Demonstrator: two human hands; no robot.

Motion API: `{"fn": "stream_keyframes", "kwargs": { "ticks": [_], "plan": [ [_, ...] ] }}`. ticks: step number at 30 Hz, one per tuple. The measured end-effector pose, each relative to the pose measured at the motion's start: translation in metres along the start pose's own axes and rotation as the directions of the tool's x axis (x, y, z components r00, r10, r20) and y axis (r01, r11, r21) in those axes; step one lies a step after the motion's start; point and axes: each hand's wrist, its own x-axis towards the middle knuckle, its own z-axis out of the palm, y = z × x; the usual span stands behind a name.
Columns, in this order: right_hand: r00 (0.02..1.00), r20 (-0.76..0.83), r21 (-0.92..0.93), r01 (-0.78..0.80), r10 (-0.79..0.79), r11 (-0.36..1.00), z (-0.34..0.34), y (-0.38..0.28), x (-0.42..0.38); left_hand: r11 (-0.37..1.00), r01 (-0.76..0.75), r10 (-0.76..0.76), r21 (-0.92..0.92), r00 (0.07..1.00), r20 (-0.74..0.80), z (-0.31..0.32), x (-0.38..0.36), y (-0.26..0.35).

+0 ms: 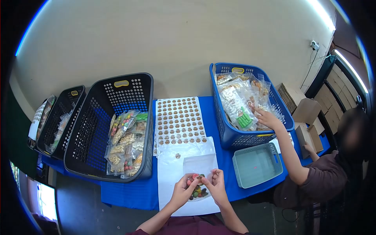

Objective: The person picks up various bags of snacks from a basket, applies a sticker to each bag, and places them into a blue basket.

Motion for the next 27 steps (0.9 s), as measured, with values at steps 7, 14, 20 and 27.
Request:
{"fn": "stream_keyframes", "kwargs": {
  "ticks": [7,14,20,27],
  "plan": [
    [0.979,0.161,0.012,-0.129,0.125,0.992,-0.026,-0.029,0.004,0.991,0.049,-0.04,-0.123,0.996,0.076,0.027,0.012,-0.005],
    [0.993,0.104,0.005,-0.062,0.061,0.998,-0.063,-0.025,0.019,0.984,0.029,0.0,-0.175,0.986,0.165,0.058,0.026,-0.004],
    [0.981,0.148,0.095,-0.137,0.122,0.986,-0.091,-0.041,0.029,0.978,0.056,-0.031,-0.203,0.992,0.124,0.088,0.035,-0.011],
    [0.963,0.194,0.135,-0.214,0.186,0.968,-0.131,-0.039,0.044,0.99,-0.035,0.014,0.134,0.988,0.157,0.119,0.048,-0.016]
  ]
}}
